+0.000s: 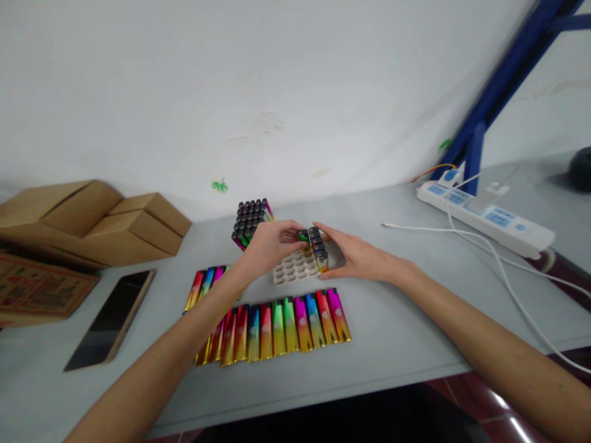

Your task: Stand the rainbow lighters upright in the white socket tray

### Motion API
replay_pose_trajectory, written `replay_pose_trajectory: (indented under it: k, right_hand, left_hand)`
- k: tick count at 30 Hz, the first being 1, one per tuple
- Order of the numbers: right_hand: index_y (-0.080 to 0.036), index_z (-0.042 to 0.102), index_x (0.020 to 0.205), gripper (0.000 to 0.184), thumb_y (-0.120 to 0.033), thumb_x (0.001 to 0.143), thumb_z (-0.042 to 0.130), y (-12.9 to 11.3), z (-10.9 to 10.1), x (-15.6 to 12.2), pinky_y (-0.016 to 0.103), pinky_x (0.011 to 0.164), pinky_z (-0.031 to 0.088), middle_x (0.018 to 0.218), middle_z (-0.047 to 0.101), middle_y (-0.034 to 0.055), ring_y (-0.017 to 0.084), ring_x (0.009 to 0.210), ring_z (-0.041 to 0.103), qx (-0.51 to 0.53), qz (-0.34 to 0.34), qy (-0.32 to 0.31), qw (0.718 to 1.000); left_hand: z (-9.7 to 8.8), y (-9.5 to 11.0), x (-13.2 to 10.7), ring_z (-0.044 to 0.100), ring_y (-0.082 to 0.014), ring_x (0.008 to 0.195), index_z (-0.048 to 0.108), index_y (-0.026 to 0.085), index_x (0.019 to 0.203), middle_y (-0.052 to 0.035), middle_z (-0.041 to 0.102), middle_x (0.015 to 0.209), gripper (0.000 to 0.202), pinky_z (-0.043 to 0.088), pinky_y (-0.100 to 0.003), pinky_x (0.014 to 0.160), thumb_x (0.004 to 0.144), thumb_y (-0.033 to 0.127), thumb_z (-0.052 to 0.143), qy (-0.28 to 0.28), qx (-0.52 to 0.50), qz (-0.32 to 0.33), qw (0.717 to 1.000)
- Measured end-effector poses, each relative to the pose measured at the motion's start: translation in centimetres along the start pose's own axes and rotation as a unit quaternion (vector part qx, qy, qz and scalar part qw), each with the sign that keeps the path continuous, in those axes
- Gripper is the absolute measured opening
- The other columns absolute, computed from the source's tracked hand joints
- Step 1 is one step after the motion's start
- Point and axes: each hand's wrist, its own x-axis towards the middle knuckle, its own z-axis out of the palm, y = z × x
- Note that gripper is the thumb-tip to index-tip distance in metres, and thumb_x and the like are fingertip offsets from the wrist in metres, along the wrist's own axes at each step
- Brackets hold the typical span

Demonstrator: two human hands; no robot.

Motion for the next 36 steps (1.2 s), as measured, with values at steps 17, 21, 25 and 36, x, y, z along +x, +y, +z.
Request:
replay_pose_trajectory:
  k: [17,21,25,36]
  right_hand:
    - [-0.023,0.016,0.165,0.108,-0.047,0.082,0.081,-0.1,-0.2,-0.1,0.056,0.118,0.041,0.158,0.047,0.0193,0.035,0.141,0.05,-0.002,-0.005,-0.009,1.0]
    - [-0.02,0.025,0.159,0.105,-0.054,0.078,0.083,-0.6,-1.4,-0.6,0.053,0.115,0.043,0.151,0.05,0.0206,0.035,0.138,0.051,-0.042,0.016,-0.001,0.999]
    - [-0.016,0.056,0.121,0.065,-0.063,0.081,0.076,-1.6,-3.2,-1.6,0.043,0.086,0.054,0.113,0.067,0.0147,0.03,0.099,0.066,-0.139,0.094,-0.023,0.986]
    - [-0.02,0.066,0.075,0.049,-0.063,0.097,0.056,-6.4,-3.3,-2.4,0.03,0.053,0.035,0.066,0.062,0.0027,0.016,0.056,0.053,-0.126,0.128,-0.194,0.964]
  left_hand:
    - [0.6,-0.3,-0.8,0.078,-0.0224,0.082,0.076,0.018,0.093,-0.0059,0.08,0.089,0.019,0.065,-0.034,0.079,0.081,0.031,0.079,0.054,0.07,0.007,0.996]
    - [0.9,-0.3,-1.0,0.078,-0.0223,0.081,0.077,0.017,0.095,-0.0076,0.079,0.092,0.021,0.066,-0.034,0.078,0.082,0.033,0.078,0.061,0.066,0.011,0.996]
    - [1.4,-0.3,-1.2,0.078,-0.021,0.082,0.077,0.018,0.102,-0.0082,0.077,0.099,0.021,0.067,-0.032,0.074,0.085,0.03,0.074,0.073,0.066,0.021,0.995]
    - [1.4,-0.6,-0.8,0.077,-0.0204,0.086,0.072,0.019,0.097,-0.004,0.079,0.089,0.018,0.066,-0.032,0.079,0.081,0.025,0.078,0.066,0.056,0.005,0.996]
